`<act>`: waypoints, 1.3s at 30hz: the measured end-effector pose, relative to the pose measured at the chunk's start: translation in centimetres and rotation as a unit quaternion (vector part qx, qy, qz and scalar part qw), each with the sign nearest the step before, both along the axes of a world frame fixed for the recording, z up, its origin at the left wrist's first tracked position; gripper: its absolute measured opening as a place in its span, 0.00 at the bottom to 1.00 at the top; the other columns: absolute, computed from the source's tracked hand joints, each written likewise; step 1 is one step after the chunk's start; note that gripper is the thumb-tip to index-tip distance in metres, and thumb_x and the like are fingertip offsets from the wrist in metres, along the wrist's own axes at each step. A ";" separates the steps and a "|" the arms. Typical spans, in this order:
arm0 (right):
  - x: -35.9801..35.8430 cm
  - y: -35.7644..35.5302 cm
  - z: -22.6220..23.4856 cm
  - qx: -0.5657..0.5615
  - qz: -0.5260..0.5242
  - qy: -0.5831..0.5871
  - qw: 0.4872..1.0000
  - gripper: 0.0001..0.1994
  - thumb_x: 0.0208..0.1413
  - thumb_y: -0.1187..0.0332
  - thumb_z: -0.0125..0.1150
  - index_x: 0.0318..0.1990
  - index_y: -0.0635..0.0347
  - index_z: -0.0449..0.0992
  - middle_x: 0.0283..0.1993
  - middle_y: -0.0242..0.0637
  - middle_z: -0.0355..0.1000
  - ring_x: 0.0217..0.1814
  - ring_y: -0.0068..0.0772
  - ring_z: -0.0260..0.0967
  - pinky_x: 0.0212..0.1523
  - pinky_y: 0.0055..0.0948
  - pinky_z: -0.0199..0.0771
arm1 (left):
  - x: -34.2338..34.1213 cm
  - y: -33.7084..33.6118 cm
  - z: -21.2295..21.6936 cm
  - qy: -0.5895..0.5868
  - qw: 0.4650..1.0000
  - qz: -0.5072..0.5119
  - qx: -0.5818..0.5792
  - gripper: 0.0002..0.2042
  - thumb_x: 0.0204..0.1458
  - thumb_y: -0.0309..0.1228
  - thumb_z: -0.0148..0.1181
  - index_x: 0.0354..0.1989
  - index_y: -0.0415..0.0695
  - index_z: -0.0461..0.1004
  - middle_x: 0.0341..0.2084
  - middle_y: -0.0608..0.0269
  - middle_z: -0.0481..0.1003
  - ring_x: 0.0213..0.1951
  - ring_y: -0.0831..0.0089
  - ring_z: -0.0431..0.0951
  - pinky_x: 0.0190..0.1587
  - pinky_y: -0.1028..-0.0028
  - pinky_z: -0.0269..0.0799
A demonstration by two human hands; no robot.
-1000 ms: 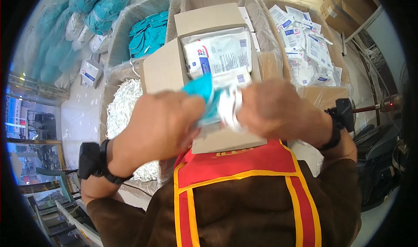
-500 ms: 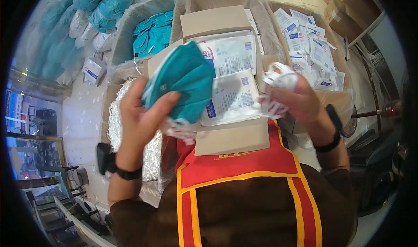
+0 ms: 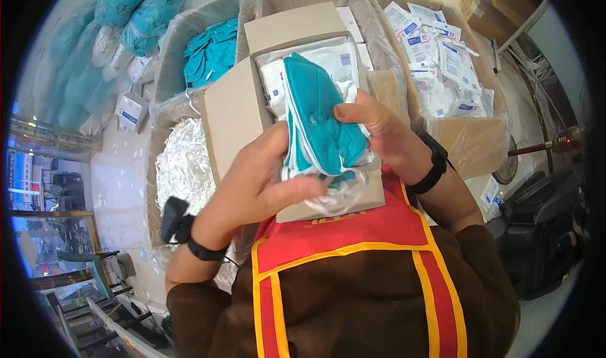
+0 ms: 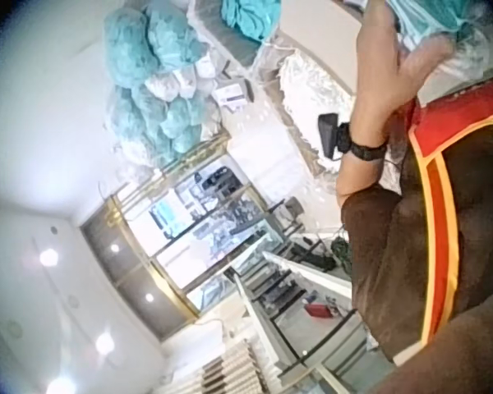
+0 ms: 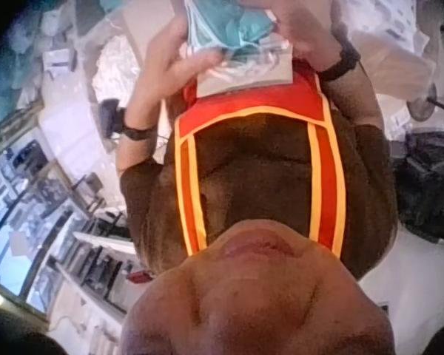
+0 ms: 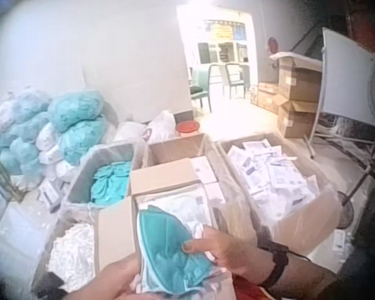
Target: The person is sorting and packing green medical masks into small cardboard boxes within a warehouse setting.
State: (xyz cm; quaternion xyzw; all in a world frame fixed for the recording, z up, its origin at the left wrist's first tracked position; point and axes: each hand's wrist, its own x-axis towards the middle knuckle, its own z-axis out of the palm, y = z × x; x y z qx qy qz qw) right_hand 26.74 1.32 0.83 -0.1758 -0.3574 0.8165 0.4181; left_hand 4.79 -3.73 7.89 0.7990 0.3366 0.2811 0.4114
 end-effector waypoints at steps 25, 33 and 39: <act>0.5 -5.4 2.9 0.037 0.153 -0.174 0.972 0.23 0.54 0.56 0.66 0.50 0.63 0.71 0.40 0.36 0.74 0.40 0.23 0.72 0.42 0.23 0.72 | -0.4 3.8 4.6 0.361 0.790 0.024 0.495 0.11 0.37 0.22 0.57 0.30 0.45 0.65 0.32 0.61 0.68 0.37 0.61 0.70 0.39 0.67 0.62; 1.7 -3.2 7.8 0.595 -0.159 -0.439 0.655 0.05 0.48 0.69 0.67 0.33 0.56 0.80 0.31 0.35 0.76 0.33 0.33 0.76 0.33 0.31 0.74 | 0.4 1.4 2.1 0.316 0.935 -0.044 0.157 0.23 0.32 0.29 0.68 0.43 0.47 0.73 0.35 0.50 0.74 0.39 0.48 0.75 0.40 0.60 0.71; 2.4 -5.2 11.2 0.698 -0.011 -0.557 0.451 0.05 0.45 0.67 0.61 0.26 0.56 0.75 0.27 0.35 0.70 0.30 0.35 0.74 0.23 0.33 0.72 | -0.4 -0.3 4.0 0.296 0.925 -0.115 0.206 0.12 0.36 0.28 0.62 0.32 0.44 0.70 0.24 0.56 0.73 0.30 0.54 0.77 0.31 0.61 0.72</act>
